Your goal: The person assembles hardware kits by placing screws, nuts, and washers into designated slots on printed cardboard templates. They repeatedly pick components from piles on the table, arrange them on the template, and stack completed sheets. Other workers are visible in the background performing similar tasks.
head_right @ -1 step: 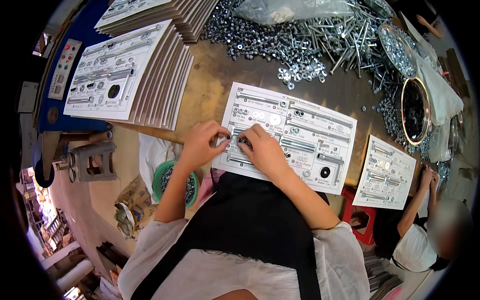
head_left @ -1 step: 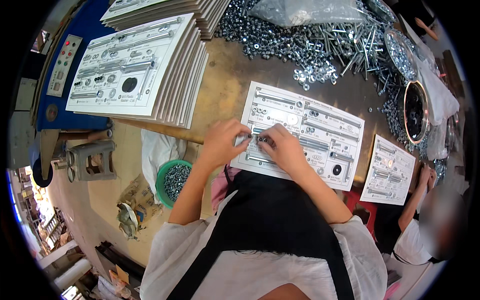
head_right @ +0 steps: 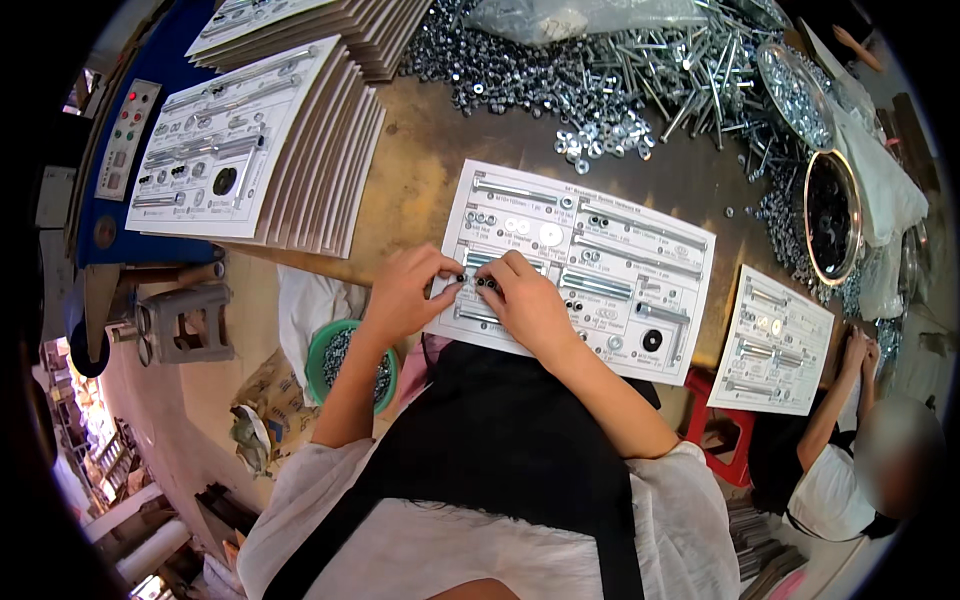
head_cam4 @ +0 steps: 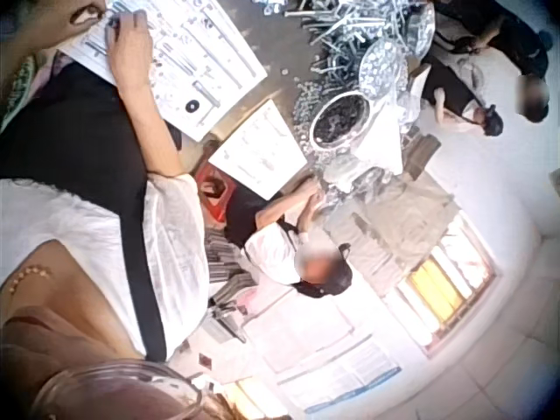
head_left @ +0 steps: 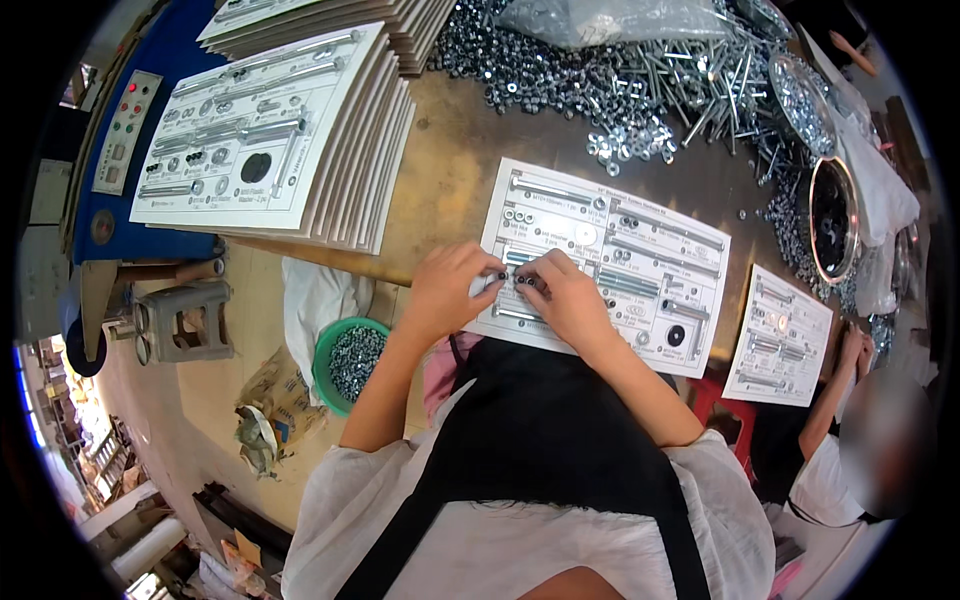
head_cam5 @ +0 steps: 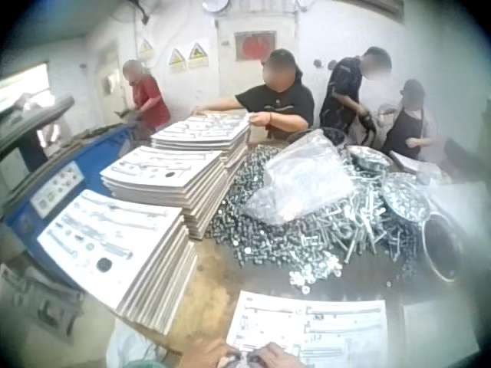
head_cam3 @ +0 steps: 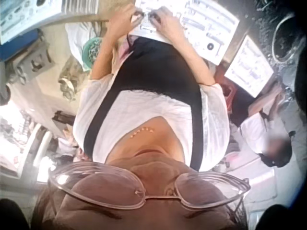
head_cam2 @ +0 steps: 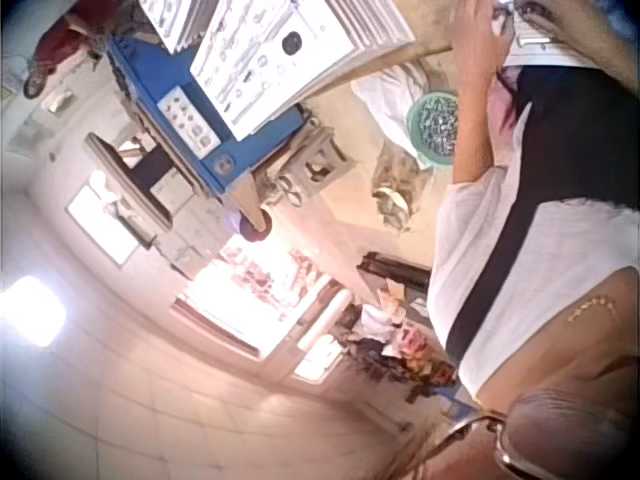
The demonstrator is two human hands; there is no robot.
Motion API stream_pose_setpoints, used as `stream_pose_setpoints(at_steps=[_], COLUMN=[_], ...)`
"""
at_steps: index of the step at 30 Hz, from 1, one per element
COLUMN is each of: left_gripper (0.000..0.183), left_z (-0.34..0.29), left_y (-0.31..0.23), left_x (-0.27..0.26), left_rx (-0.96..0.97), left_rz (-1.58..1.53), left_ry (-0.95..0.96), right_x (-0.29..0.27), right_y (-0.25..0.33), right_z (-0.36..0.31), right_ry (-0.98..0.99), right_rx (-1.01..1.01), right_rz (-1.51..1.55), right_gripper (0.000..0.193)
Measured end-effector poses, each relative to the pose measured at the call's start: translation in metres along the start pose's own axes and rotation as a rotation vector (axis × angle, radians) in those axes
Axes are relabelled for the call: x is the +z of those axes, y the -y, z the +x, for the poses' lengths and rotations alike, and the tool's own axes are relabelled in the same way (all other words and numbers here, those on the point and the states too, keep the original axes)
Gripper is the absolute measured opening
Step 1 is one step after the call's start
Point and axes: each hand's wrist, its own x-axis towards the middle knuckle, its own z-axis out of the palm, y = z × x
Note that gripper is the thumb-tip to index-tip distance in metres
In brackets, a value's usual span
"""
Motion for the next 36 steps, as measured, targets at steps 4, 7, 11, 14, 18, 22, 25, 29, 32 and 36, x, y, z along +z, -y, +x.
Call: stream_pose_setpoints(at_steps=[4, 7, 11, 14, 18, 22, 25, 29, 32, 36], left_gripper=[0.021, 0.021, 0.020, 0.023, 0.027, 0.029, 0.029, 0.028, 0.027, 0.026], left_z=[-0.012, -0.010, -0.010, -0.012, -0.017, -0.023, -0.024, -0.022, -0.021, -0.021], left_y=[0.001, 0.003, 0.002, -0.001, -0.022, -0.021, -0.020, -0.021, -0.022, -0.020], left_x=[0.017, 0.018, 0.017, 0.014, -0.005, 0.005, 0.005, 0.002, 0.003, 0.003], left_rx=[0.015, 0.016, -0.015, -0.041, 0.069, 0.097, 0.095, 0.090, 0.081, 0.080], left_rz=[0.090, 0.081, 0.108, 0.090, 0.052, 0.123, 0.152, 0.178, 0.186, 0.199], left_ry=[-0.017, -0.048, -0.009, -0.070, 0.066, 0.085, 0.098, 0.098, 0.090, 0.083], right_x=[0.017, 0.022, 0.022, 0.006, -0.048, -0.077, -0.083, -0.063, -0.055, -0.050], right_y=[-0.004, -0.008, -0.006, 0.002, -0.006, -0.034, -0.015, -0.018, -0.026, -0.030], right_z=[-0.003, -0.004, -0.004, -0.004, -0.004, -0.017, -0.048, -0.085, -0.094, -0.091], right_ry=[-0.082, -0.089, -0.091, -0.082, -0.325, -0.448, -0.236, -0.217, -0.232, -0.246], right_rx=[-0.074, -0.056, -0.038, 0.017, 0.098, 0.126, 0.182, 0.038, 0.041, 0.029], right_rz=[-0.069, -0.071, -0.074, 0.068, 0.119, 0.119, -0.146, -0.304, -0.323, -0.309], right_gripper=[0.017, 0.018, 0.019, 0.017, 0.014, 0.011, 0.013, 0.020, 0.020, 0.018])
